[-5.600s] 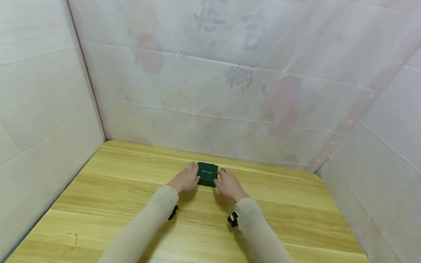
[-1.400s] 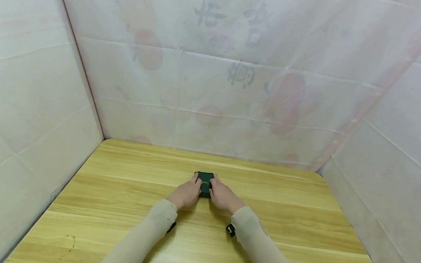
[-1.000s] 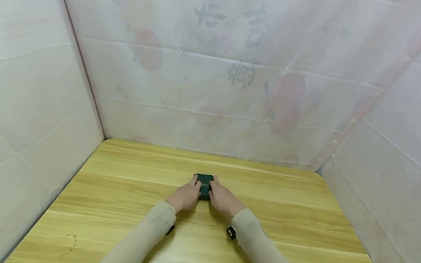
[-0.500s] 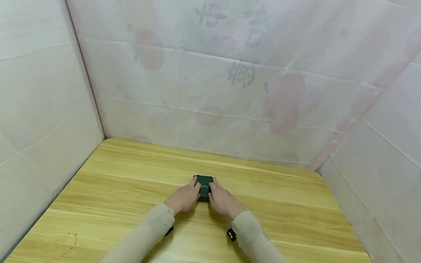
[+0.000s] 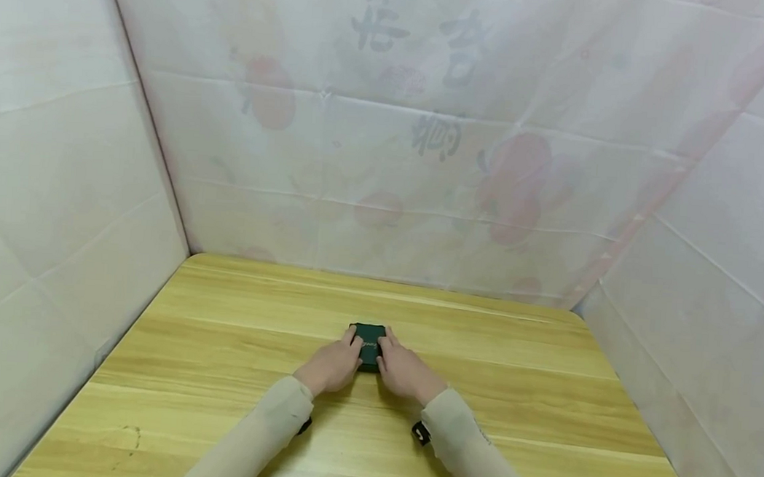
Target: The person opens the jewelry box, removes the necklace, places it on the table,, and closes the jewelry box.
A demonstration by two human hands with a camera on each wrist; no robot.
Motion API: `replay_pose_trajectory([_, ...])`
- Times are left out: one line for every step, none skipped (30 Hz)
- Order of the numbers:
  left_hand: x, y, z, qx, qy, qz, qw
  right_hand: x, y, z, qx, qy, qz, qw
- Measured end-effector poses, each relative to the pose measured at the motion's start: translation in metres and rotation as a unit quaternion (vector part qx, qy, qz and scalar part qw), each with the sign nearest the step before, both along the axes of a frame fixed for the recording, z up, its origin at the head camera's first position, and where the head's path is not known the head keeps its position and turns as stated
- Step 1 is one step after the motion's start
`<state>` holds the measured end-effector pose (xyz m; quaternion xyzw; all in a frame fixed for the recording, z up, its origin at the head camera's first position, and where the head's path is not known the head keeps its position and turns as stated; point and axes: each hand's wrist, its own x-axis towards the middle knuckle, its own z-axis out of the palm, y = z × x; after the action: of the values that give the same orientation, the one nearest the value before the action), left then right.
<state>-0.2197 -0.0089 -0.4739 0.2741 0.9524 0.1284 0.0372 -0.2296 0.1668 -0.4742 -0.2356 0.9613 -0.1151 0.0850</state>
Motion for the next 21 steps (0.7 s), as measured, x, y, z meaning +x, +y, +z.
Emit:
replay_pose_trajectory([0.000,0.000,0.000,0.001,0.002,-0.001,1.0000,0.001,0.000,0.000,0.000,0.001,0.002,1.000])
replay_pose_trajectory([0.001,0.000,-0.001,0.003,0.003,-0.001,1.0000,0.001,0.000,0.000,0.000,0.002,0.003,1.000])
replay_pose_trajectory([0.002,-0.001,-0.001,0.002,0.005,-0.002,1.0000,0.002,0.000,0.000,-0.001,0.002,0.004,1.000])
replay_pose_trajectory([0.002,-0.001,-0.001,0.003,0.007,-0.004,1.0000,0.003,0.001,0.000,-0.002,0.004,0.006,1.000])
replay_pose_trajectory([0.003,-0.001,-0.001,0.002,0.010,-0.005,0.9999,0.004,0.001,0.000,-0.002,0.004,0.007,1.000])
replay_pose_trajectory([0.004,-0.001,0.000,0.000,0.015,-0.007,0.9999,0.005,0.001,0.001,-0.002,0.005,0.009,1.000])
replay_pose_trajectory([0.005,-0.002,0.000,0.000,0.019,-0.009,0.9998,0.006,0.001,0.001,-0.002,0.004,0.009,1.000])
replay_pose_trajectory([0.005,-0.002,0.000,-0.002,0.024,-0.011,0.9997,0.006,0.001,0.001,-0.001,0.004,0.010,1.000])
replay_pose_trajectory([0.006,-0.002,0.000,-0.004,0.027,-0.013,0.9995,0.007,0.001,0.001,0.001,0.004,0.011,1.000])
replay_pose_trajectory([0.007,-0.003,0.000,-0.006,0.031,-0.014,0.9994,0.008,0.001,0.002,0.000,0.004,0.012,1.000])
replay_pose_trajectory([0.008,-0.003,0.000,-0.008,0.034,-0.015,0.9993,0.009,0.001,0.002,0.000,0.004,0.012,1.000])
replay_pose_trajectory([0.008,-0.003,0.000,-0.007,0.037,-0.016,0.9992,0.009,0.001,0.002,0.000,0.005,0.014,1.000])
replay_pose_trajectory([0.009,-0.003,0.000,-0.007,0.037,-0.015,0.9992,0.010,0.000,0.002,0.001,0.005,0.013,1.000])
replay_pose_trajectory([0.010,-0.003,0.000,-0.006,0.036,-0.014,0.9992,0.011,0.000,0.002,0.001,0.007,0.014,1.000])
replay_pose_trajectory([0.011,-0.003,0.000,-0.004,0.035,-0.012,0.9993,0.012,0.000,0.003,0.000,0.009,0.014,1.000])
replay_pose_trajectory([0.012,-0.004,0.000,-0.003,0.036,-0.011,0.9993,0.012,0.000,0.003,-0.001,0.010,0.014,1.000])
replay_pose_trajectory([0.013,-0.004,0.001,-0.001,0.035,-0.011,0.9993,0.013,0.000,0.003,0.000,0.012,0.013,1.000])
replay_pose_trajectory([0.014,-0.004,0.001,0.000,0.035,-0.010,0.9994,0.014,0.000,0.003,0.001,0.013,0.012,1.000])
replay_pose_trajectory([0.015,-0.004,0.002,0.000,0.034,-0.010,0.9994,0.014,0.000,0.003,0.002,0.013,0.011,1.000])
replay_pose_trajectory([0.016,-0.004,0.003,0.001,0.034,-0.010,0.9994,0.015,0.000,0.002,0.003,0.014,0.012,1.000])
replay_pose_trajectory([0.017,-0.005,0.004,0.002,0.035,-0.010,0.9993,0.015,0.000,0.002,0.003,0.015,0.012,1.000])
